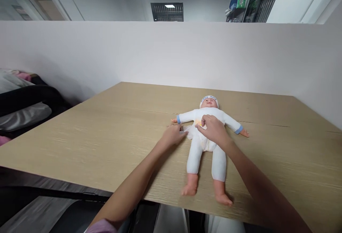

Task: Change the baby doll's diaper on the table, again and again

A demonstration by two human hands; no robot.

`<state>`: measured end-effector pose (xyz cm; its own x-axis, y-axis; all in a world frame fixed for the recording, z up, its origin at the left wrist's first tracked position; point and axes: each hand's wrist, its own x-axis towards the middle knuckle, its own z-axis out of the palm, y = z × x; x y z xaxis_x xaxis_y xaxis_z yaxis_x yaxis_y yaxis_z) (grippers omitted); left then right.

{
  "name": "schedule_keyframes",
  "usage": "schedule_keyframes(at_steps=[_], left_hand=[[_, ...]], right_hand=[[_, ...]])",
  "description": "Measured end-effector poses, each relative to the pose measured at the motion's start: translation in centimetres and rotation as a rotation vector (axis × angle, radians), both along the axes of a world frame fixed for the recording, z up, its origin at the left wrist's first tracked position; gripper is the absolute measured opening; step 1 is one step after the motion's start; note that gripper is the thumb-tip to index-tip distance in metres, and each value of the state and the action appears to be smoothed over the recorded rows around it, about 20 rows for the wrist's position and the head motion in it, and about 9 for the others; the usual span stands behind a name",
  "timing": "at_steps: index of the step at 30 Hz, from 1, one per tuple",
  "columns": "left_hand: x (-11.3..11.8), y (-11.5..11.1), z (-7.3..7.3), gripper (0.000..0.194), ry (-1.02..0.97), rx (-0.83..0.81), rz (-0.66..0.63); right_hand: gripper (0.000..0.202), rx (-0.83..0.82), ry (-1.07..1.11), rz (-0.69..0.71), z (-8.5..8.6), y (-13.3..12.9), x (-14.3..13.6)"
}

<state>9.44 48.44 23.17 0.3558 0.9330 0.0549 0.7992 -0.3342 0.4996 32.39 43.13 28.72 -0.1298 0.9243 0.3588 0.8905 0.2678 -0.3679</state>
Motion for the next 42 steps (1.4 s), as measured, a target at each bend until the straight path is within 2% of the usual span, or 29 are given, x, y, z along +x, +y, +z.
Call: schedule_keyframes(at_steps=[4,7,10,13,17,19,23,28,35,39,42], left_hand=[[-0.6,0.8,0.3,0.039,-0.093,-0.079,-0.014],[-0.1,1.1,0.6,0.047,-0.465,-0.103,-0.01],[1.7,0.7,1.0,0.055,-0.808,-0.097,-0.022],[4.2,-0.1,1.1,0.058,-0.847,-0.093,-0.066],[6.4,-0.7,0.6,0.059,-0.898,-0.147,-0.254],[6.5,-0.7,0.0,0.058,-0.96,-0.157,-0.307],[5.5,-0.5,-1.4,0.052,-1.107,-0.187,-0.264],[5.0,-1.0,-2.3,0.051,-0.982,-0.198,-0.198],[5.1,-0.5,-2.6,0.045,-0.941,-0.135,-0.173],[4.8,-2.1,-0.8,0.026,-0.729,0.203,-0.101],[4.3,-4.8,1.2,0.026,-0.531,0.389,-0.162]], right_hand=[[0.031,-0.113,-0.006,-0.052,-0.2,0.9,-0.2],[0.032,-0.136,0.0,-0.049,-0.3,0.9,0.0],[0.032,-0.107,0.006,-0.015,-0.4,0.6,0.2],[0.035,-0.086,0.021,0.032,-0.3,0.4,0.2],[0.031,-0.077,-0.008,0.027,-0.2,0.4,0.3],[0.029,-0.078,-0.033,0.029,-0.2,0.6,0.4],[0.03,-0.114,-0.043,0.025,-0.2,0.9,0.8],[0.033,-0.118,0.023,-0.025,-0.4,1.0,1.3],[0.015,-0.041,0.329,-0.016,-1.1,1.6,2.1],[0.003,0.105,0.433,-0.014,-0.5,0.7,2.0],[0.003,0.137,0.492,-0.014,0.1,-2.1,1.7]])
